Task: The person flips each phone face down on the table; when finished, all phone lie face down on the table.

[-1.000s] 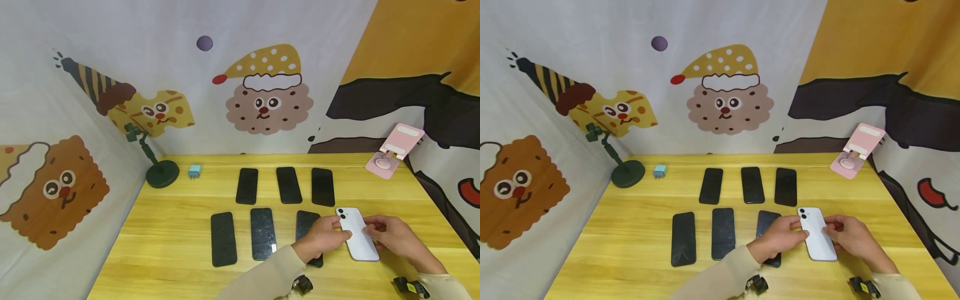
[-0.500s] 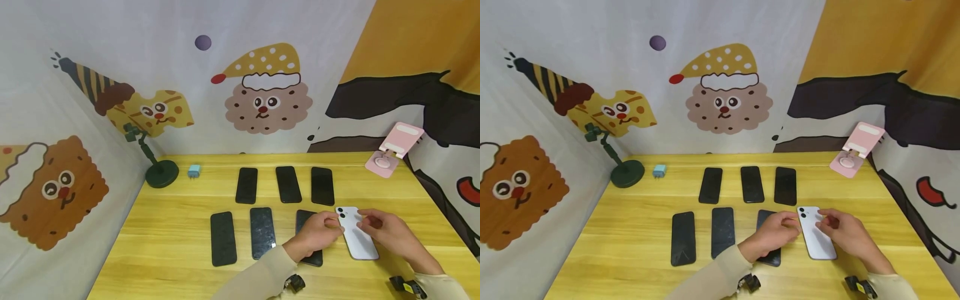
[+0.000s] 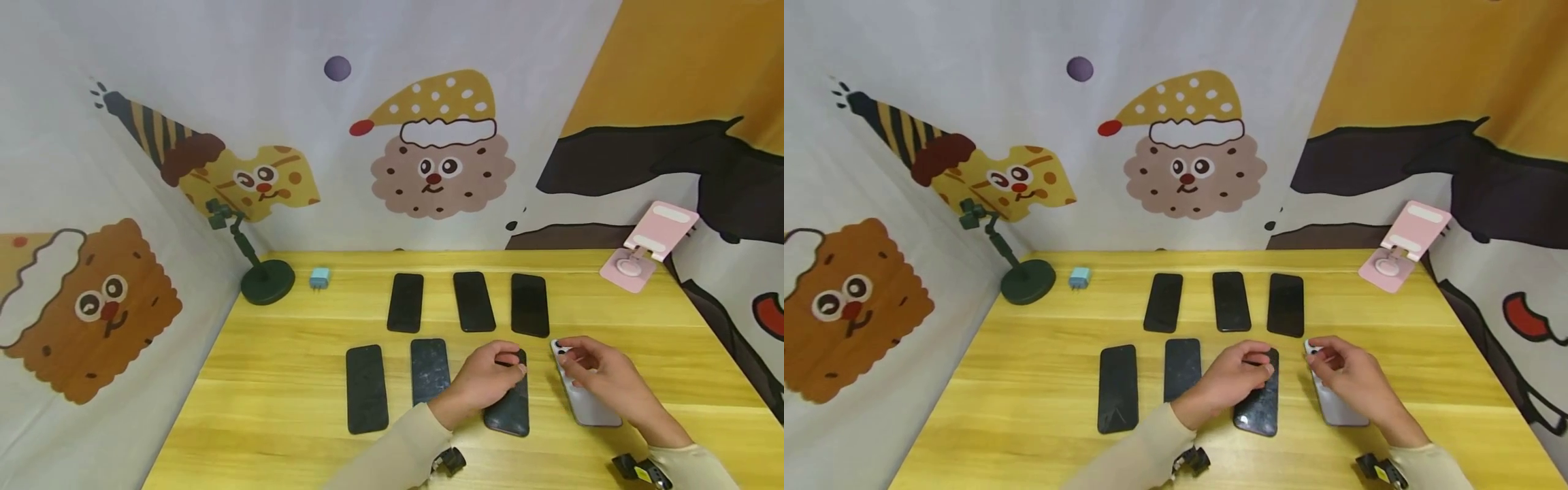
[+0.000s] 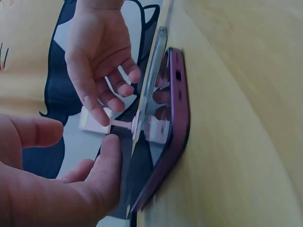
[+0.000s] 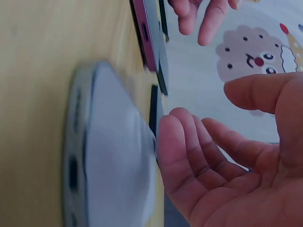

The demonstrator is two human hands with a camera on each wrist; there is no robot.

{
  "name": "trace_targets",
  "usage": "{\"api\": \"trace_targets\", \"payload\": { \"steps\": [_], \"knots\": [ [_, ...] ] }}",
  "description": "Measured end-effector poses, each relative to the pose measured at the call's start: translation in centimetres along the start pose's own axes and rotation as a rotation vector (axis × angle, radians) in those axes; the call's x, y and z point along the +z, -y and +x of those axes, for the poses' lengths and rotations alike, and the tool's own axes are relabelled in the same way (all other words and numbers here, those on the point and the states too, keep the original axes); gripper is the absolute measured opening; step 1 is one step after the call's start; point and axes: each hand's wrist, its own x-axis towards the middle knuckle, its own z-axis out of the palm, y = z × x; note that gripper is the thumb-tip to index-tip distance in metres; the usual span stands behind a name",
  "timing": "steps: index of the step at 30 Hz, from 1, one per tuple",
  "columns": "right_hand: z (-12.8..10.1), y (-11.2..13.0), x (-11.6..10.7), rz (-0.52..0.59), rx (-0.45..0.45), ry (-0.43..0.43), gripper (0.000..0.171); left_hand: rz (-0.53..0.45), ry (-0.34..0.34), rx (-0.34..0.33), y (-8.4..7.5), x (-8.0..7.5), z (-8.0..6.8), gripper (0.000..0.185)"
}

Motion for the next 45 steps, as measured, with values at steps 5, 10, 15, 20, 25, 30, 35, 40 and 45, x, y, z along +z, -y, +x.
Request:
{"api": "trace_targets", "payload": {
  "steps": [5,10,15,20,25,30,35,40,45],
  "knots": [
    [0.1,0.5,1.6,0.058,-0.007,0.009,0.043,0.008,-0.010,0.005,0.3,-1.5,-0.9,0.041],
    [0.2,1.2,2.9,0.125,-0.004,0.026,0.051,0.030,-0.030,-0.018,0.5,-2.6,-1.4,0.042],
    [0.3,1.8,3.9,0.157,0.004,0.058,0.059,0.045,-0.027,-0.035,0.6,-3.5,-1.8,0.044],
    [0.1,1.9,4.5,0.183,0.029,0.085,0.063,0.028,0.015,-0.049,1.0,-3.8,-1.7,0.047],
    [-0.1,2.4,4.8,0.261,0.066,0.118,0.065,-0.064,0.039,-0.075,1.3,-3.9,-1.6,0.051],
    [-0.2,3.0,4.8,0.293,0.080,0.144,0.069,-0.126,0.039,-0.075,1.4,-3.9,-1.4,0.054],
    [-0.2,3.0,4.9,0.276,0.068,0.133,0.069,-0.162,0.017,-0.071,1.3,-3.8,-1.3,0.055],
    [0.1,2.9,5.0,0.276,0.046,0.134,0.068,-0.197,-0.031,-0.068,1.4,-3.6,-1.2,0.060],
    [0.4,3.0,5.1,0.292,0.024,0.122,0.065,-0.236,-0.104,-0.052,1.6,-3.0,-1.0,0.066]
  ]
}}
